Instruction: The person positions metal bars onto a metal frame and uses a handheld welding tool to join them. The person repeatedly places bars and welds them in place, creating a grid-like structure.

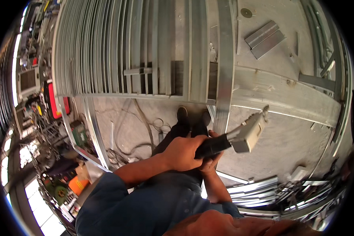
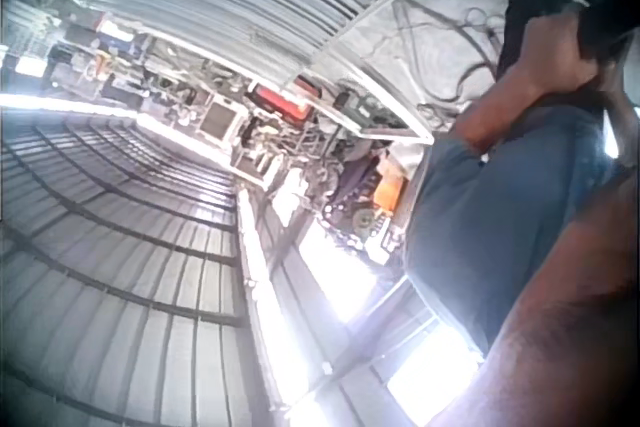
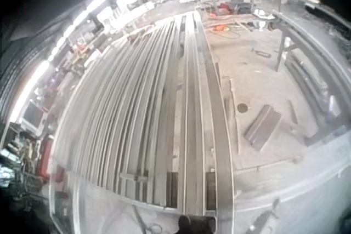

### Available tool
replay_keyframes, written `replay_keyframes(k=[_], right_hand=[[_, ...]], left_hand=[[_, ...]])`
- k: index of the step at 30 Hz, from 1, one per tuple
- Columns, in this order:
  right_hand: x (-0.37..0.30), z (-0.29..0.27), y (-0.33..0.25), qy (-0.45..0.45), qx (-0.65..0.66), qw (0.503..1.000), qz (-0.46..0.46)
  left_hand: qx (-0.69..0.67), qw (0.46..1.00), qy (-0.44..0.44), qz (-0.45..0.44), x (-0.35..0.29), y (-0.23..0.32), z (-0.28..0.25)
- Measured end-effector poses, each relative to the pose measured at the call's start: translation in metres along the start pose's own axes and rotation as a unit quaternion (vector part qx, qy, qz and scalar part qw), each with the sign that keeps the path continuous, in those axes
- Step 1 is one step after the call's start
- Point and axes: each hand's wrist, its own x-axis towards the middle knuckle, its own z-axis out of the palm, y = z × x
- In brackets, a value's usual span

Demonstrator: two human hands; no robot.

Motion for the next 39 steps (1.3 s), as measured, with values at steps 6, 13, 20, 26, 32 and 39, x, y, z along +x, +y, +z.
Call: replay_keyframes(k=[6, 13, 20, 26, 32, 39], right_hand=[[-0.021, 0.016, -0.024, -0.047, -0.059, 0.996, 0.036], [-0.044, 0.077, -0.059, -0.145, 0.088, 0.962, 0.214], [-0.084, 0.131, -0.029, -0.299, 0.041, 0.943, 0.142], [-0.073, 0.160, -0.033, -0.361, -0.073, 0.922, 0.124], [-0.048, 0.174, -0.028, -0.364, -0.132, 0.919, 0.073], [-0.038, 0.186, -0.056, -0.317, -0.237, 0.902, 0.173]], left_hand=[[-0.075, 0.996, -0.036, -0.016, -0.057, -0.026, -0.008], [-0.074, 0.994, -0.008, -0.086, -0.143, -0.064, -0.025], [-0.051, 0.980, 0.179, -0.064, -0.224, -0.099, -0.018], [0.002, 0.977, 0.212, -0.015, -0.235, -0.117, -0.029], [-0.012, 0.981, 0.195, -0.003, -0.216, -0.138, -0.045], [-0.048, 0.963, 0.248, -0.098, -0.205, -0.122, -0.056]])
